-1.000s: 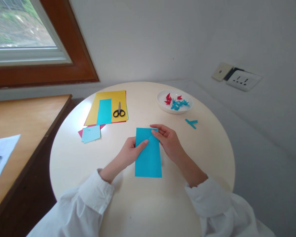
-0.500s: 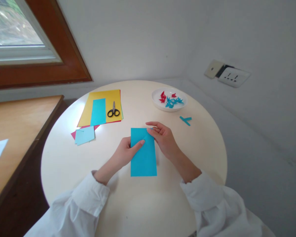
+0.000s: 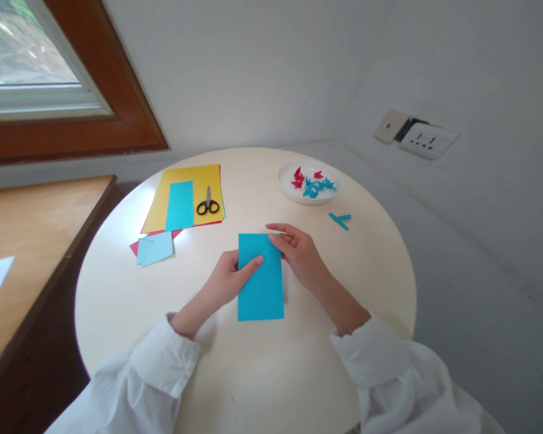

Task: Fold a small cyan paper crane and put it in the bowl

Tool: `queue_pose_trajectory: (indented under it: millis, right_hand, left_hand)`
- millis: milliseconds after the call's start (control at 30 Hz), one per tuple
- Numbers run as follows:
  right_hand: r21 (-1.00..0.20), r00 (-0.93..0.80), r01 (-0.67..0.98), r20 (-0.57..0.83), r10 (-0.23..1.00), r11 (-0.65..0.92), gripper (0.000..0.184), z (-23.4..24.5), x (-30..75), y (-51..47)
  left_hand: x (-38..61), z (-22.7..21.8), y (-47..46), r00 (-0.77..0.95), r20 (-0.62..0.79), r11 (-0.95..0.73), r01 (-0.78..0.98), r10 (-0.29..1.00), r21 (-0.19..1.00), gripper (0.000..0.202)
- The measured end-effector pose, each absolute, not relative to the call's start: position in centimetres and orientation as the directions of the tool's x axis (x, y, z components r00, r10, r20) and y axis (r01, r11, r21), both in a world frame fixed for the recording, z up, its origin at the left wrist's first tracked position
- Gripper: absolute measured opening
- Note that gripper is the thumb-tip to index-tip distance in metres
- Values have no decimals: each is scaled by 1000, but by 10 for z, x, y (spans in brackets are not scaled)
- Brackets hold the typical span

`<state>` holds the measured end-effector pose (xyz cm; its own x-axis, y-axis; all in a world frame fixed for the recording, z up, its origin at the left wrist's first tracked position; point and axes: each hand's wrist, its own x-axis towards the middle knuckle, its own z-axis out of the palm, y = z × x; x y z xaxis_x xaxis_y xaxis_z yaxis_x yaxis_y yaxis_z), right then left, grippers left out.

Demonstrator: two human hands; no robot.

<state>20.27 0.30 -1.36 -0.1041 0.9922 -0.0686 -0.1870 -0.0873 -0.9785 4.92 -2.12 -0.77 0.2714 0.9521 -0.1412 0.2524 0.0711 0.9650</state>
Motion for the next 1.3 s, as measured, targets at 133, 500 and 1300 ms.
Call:
queue_pose_trajectory:
  millis: [133, 500, 1300]
  right_hand:
    - [-984, -100, -158, -68, 993, -84, 31, -13, 204, 4]
    - [-965, -311, 197, 104, 945, 172, 26, -14, 205, -1]
    - [-952, -136, 233, 168, 976, 196, 24, -8, 218, 4]
  left_hand:
    - [48, -8, -21, 268, -111, 29, 292, 957, 956, 36]
    - [37, 1, -14, 316, -73, 22, 160, 946, 987, 21]
    - [25, 8, -9, 183, -12, -41, 283, 983, 958, 15]
